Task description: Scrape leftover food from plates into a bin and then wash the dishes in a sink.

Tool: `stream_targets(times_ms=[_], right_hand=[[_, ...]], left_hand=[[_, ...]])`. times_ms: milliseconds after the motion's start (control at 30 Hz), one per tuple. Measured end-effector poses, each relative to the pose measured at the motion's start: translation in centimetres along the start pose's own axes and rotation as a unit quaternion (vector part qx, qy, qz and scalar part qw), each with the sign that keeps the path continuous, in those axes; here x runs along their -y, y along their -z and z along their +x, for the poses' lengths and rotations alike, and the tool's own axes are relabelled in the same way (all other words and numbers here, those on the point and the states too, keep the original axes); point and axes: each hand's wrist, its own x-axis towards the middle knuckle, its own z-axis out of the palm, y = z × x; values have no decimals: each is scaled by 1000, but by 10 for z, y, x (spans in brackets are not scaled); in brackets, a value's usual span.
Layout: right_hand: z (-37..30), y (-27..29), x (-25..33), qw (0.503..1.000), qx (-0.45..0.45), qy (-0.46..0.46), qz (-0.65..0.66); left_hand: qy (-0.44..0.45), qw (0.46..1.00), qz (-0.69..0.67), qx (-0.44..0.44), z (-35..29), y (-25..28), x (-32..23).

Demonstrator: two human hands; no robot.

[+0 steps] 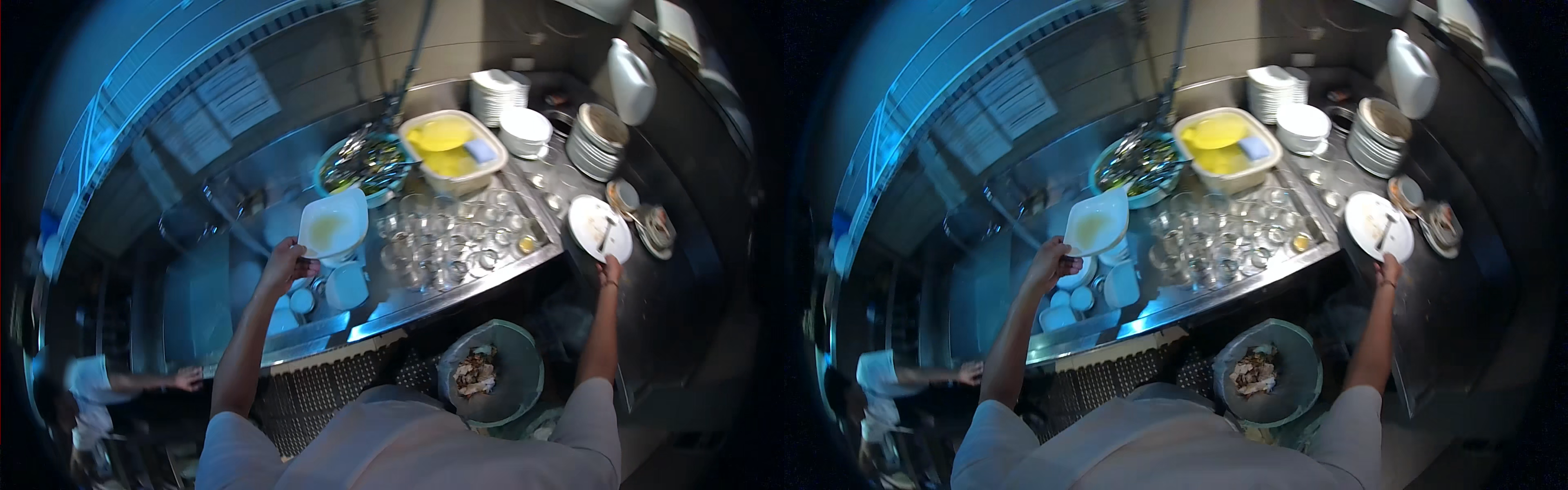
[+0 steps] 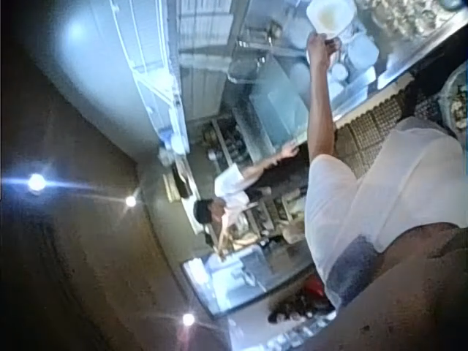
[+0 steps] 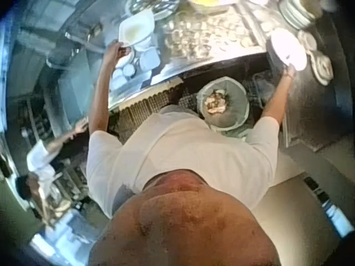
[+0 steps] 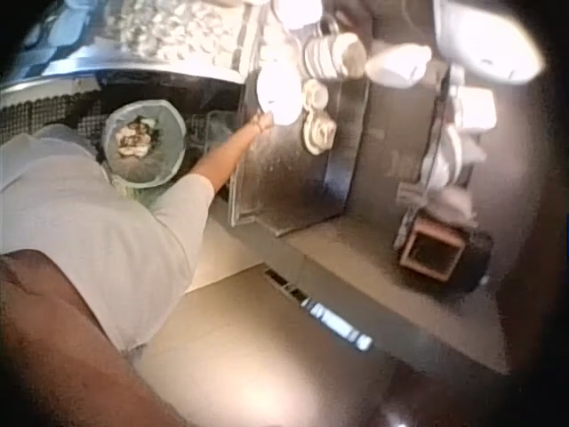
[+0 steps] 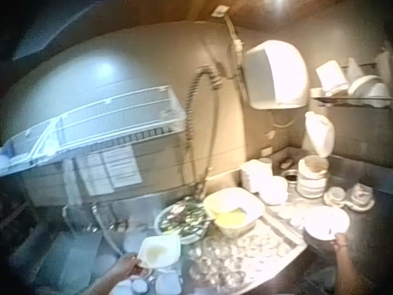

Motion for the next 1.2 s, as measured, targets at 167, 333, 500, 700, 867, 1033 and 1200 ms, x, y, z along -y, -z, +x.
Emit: stream_targets(times_ms=[167, 333, 500, 700, 867, 1033, 1200], right_hand=[[-83, -15, 22, 994, -35, -18, -107], [-217, -22, 40, 996, 81, 6, -23], [-367, -49, 15, 998, 52, -21, 15], [-530, -142, -20, 995, 51, -81, 18], [-614, -257, -43, 986, 116, -117, 42], [-636, -333, -113, 966, 154, -209, -17], [-657, -425, -157, 909, 286, -298, -51]], left_hand=[[21, 994, -46, -99, 16, 114, 67], [33, 989, -50, -132, 91, 223, 154], [50, 961, 164, -219, 185, 296, 200], [74, 847, 461, -253, 293, 357, 223], [30, 857, 460, -231, 346, 421, 331], [228, 958, -113, -134, 326, 385, 441], [268, 905, -289, -160, 302, 384, 458]])
